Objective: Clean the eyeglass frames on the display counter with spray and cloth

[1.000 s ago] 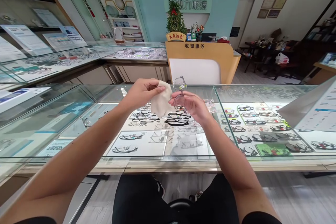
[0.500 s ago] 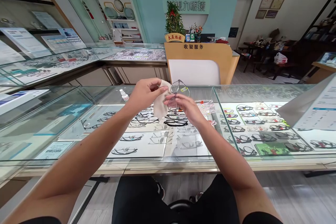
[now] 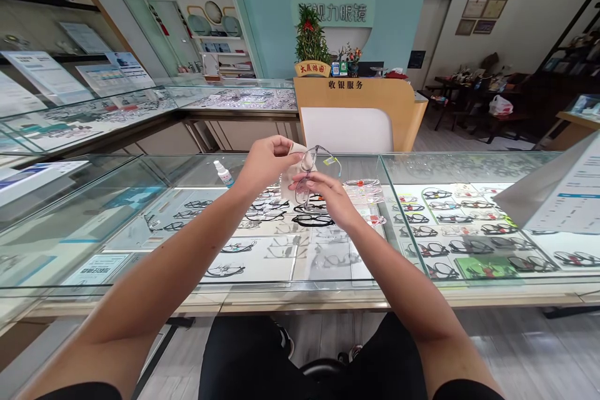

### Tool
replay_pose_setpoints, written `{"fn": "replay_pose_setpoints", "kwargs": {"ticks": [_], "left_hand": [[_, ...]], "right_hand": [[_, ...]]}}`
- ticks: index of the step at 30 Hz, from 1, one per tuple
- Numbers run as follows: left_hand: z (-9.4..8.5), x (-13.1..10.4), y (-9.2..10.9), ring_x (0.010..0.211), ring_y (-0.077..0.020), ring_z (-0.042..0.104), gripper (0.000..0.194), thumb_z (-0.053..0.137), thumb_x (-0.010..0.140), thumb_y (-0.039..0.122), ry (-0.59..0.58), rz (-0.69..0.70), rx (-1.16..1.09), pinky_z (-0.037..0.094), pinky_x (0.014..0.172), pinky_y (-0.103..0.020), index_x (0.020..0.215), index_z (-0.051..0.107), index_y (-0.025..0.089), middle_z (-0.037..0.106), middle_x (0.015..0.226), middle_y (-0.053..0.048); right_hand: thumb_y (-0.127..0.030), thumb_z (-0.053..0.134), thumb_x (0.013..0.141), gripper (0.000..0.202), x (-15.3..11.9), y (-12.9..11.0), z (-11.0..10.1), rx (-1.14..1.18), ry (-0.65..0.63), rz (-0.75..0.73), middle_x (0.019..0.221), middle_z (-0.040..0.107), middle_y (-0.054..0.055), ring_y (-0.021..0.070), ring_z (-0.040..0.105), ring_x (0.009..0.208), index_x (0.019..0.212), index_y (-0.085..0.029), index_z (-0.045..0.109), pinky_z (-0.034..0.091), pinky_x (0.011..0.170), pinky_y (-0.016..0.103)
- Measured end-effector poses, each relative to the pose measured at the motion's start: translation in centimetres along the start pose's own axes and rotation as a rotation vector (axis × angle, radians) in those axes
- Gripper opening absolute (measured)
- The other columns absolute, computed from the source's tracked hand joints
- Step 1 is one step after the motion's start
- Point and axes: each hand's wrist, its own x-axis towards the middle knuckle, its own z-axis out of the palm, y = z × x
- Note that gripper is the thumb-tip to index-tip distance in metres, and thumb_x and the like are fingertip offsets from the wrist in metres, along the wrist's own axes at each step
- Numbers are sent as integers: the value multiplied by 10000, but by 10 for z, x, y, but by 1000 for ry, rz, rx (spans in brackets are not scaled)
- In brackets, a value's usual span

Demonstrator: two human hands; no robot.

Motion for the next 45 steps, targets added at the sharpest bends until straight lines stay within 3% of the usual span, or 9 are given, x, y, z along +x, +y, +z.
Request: {"fn": "replay_pose_setpoints", "kwargs": {"ticks": [6,11,18,24,27,30,35,40,45], "left_hand": [[8,-1,0,742,-136,559,261,834,825,364,20,25,-84,445,757,-307,773,642,196,661,802,9],[17,-7,1,770,-147,620,229,815,849,358,24,54,-62,475,725,-291,796,664,195,694,825,-7],[26,-16,-3,563,-151,591,311,846,868,471,-41,3,-51,397,516,-278,855,645,233,733,761,-20],[31,-10,-17,853,-198,713,384,707,969,569,30,123,10,531,714,-305,857,745,203,778,1024,-83],[33,-6,-23,875,-205,704,358,747,939,542,48,138,-48,551,782,-327,849,751,196,758,982,-84],[34,-2,-26,674,-157,621,361,896,815,497,-22,3,-171,506,647,-316,929,706,212,738,885,-38],[30,11,-23,795,-137,670,548,1046,621,419,-141,-96,-367,557,790,-311,994,715,193,766,982,-27],[20,25,-9,707,-143,622,501,1031,657,537,-525,-153,-359,548,771,-339,910,786,180,707,778,-3],[17,35,-3,821,-166,674,479,1042,644,499,-616,-144,-373,555,812,-325,935,813,194,752,899,-37]], "right_hand": [[-430,677,971,293,4,2,0,-48,65,16,1085,867,52,255,735,1112,1126,-242,841,483,1071,407],[-446,677,943,311,5,1,2,-85,102,42,1077,850,55,252,736,1104,1102,-231,838,496,1010,386],[-444,643,960,279,8,6,-2,-178,105,20,996,815,25,228,682,999,1008,-241,829,496,938,357],[-429,621,948,273,10,6,-6,-210,111,24,974,807,30,226,668,964,984,-231,805,506,914,357],[-426,605,958,282,11,2,-8,-215,77,35,951,809,33,223,671,950,982,-225,801,494,900,355],[-423,609,949,282,11,-3,-12,-213,59,27,936,807,29,214,670,910,972,-220,804,481,884,355],[-408,619,937,285,12,-9,-19,-155,52,14,1000,817,52,224,672,948,1001,-217,821,507,911,364],[-397,625,947,290,14,-7,-30,-106,23,-41,1034,821,61,240,688,992,1022,-219,841,517,967,377],[-370,616,910,297,17,-6,-37,-24,63,-43,942,806,61,243,683,924,1018,-212,843,511,953,386]]}}
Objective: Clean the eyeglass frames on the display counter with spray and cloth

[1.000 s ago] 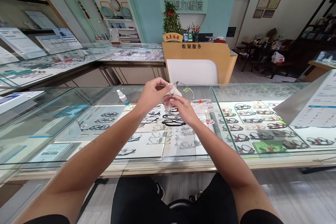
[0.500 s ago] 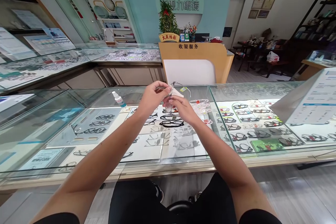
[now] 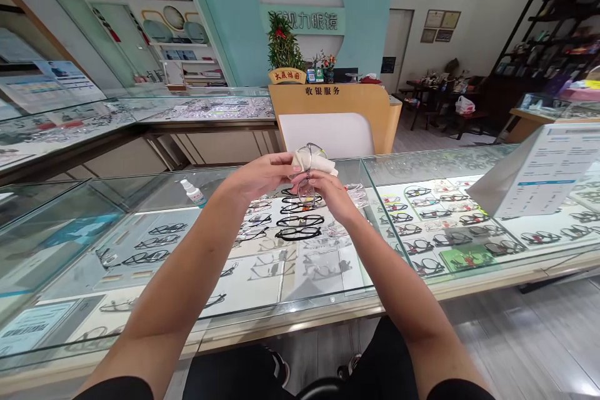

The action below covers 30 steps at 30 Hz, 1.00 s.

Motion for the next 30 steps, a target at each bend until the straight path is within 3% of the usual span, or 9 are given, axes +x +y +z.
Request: {"fn": "replay_pose_setpoints", "kwargs": {"ticks": [8,13,17,24,30], "left_hand": [[3,7,-12,587,-131,617,462,1001,750,506,7,67,-38,507,631,-320,977,716,221,702,770,19],[3,-1,-10,576,-168,649,433,951,851,486,-120,65,-9,519,625,-330,973,614,245,643,655,42],[5,-4,-7,592,-147,633,522,1013,770,453,-81,68,19,491,604,-304,1038,629,222,685,742,30],[-9,-4,-6,747,-146,685,509,960,817,568,-35,52,-52,550,730,-312,1034,743,162,734,925,-39],[-11,-2,-16,781,-146,687,518,1006,792,476,-55,114,-12,537,774,-301,1122,741,177,753,909,-10]], "right_hand": [[-397,661,867,252,0,-5,6,47,-21,30,867,774,69,253,660,868,900,-210,826,519,897,405],[-403,693,860,286,-3,-4,9,166,-56,75,865,792,87,244,687,839,939,-181,855,512,800,373],[-386,694,871,285,-2,-1,8,218,-53,71,864,796,92,224,680,811,946,-163,855,504,759,350],[-379,692,900,300,1,7,2,244,-39,60,907,819,101,215,693,822,1010,-153,857,519,778,339],[-375,687,903,300,-1,7,3,254,-60,86,912,826,96,210,694,818,1007,-154,860,523,773,331]]}}
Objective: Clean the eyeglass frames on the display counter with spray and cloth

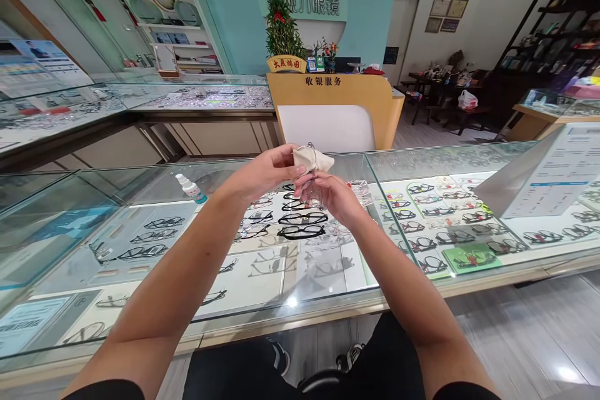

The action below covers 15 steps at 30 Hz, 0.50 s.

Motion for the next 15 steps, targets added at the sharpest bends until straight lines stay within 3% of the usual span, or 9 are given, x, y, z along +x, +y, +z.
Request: {"fn": "replay_pose_setpoints", "kwargs": {"ticks": [4,10,15], "left_hand": [[6,2,-5,809,-158,713,544,1023,773,466,3,40,-29,545,836,-318,1127,724,181,767,897,-7],[9,6,-6,723,-110,657,502,1018,771,519,71,43,-81,518,721,-266,970,711,175,723,841,17],[9,4,-4,700,-109,669,613,1057,701,543,96,9,-142,558,700,-264,1029,696,172,732,855,20]], "right_hand": [[-402,690,895,297,0,-3,1,-33,17,5,891,816,90,215,684,814,987,-165,843,534,794,348],[-496,730,973,350,-2,-6,4,-128,25,24,944,823,85,200,687,833,1030,-170,841,516,789,325],[-525,737,999,352,-4,-4,3,-168,12,8,969,828,78,203,674,859,1039,-190,838,521,838,336]]}}
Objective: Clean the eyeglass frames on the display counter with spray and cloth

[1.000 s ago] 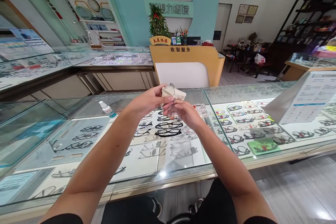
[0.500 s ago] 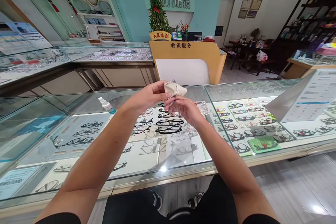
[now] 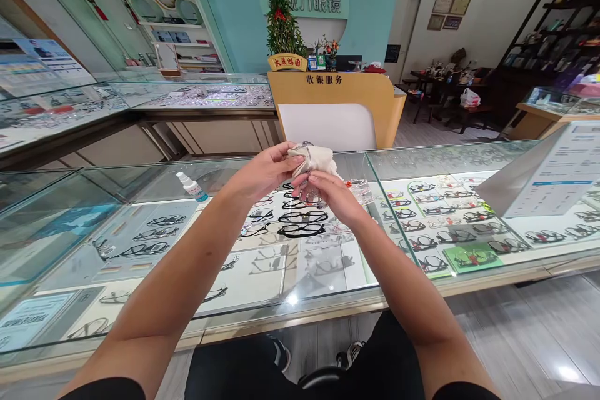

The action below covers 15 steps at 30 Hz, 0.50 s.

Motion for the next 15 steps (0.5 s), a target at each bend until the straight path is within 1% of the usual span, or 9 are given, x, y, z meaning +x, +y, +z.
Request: {"fn": "replay_pose_setpoints", "kwargs": {"ticks": [3,6,9,12,15], "left_hand": [[3,-2,-1,615,-126,668,601,1030,754,548,-49,-12,-29,579,653,-288,1050,646,193,703,758,36],[8,-3,-4,480,-138,600,561,978,822,577,-139,15,-35,564,556,-303,1009,588,219,601,589,75],[12,-2,-6,446,-132,570,551,960,840,589,-194,58,-23,568,533,-300,947,560,226,563,549,81],[14,1,-9,444,-111,552,560,982,812,583,-170,89,-17,530,501,-262,915,571,217,552,558,81],[19,2,-14,444,-77,501,570,1001,786,585,-79,124,-19,449,457,-214,898,590,206,515,567,95]], "right_hand": [[-515,719,1022,348,0,1,0,-5,-14,-3,967,824,77,199,669,870,1042,-190,844,513,833,332],[-544,742,1004,374,0,0,1,8,-13,4,954,818,77,197,666,858,1036,-186,849,513,805,329],[-588,776,970,419,0,-1,3,25,-5,-12,939,814,81,200,672,851,1015,-179,849,528,814,336],[-618,792,953,431,1,-2,4,22,13,-28,906,796,71,200,664,825,979,-189,835,533,784,337],[-637,805,939,437,2,-3,5,26,40,-43,907,782,61,199,653,811,968,-201,830,537,761,337]]}}
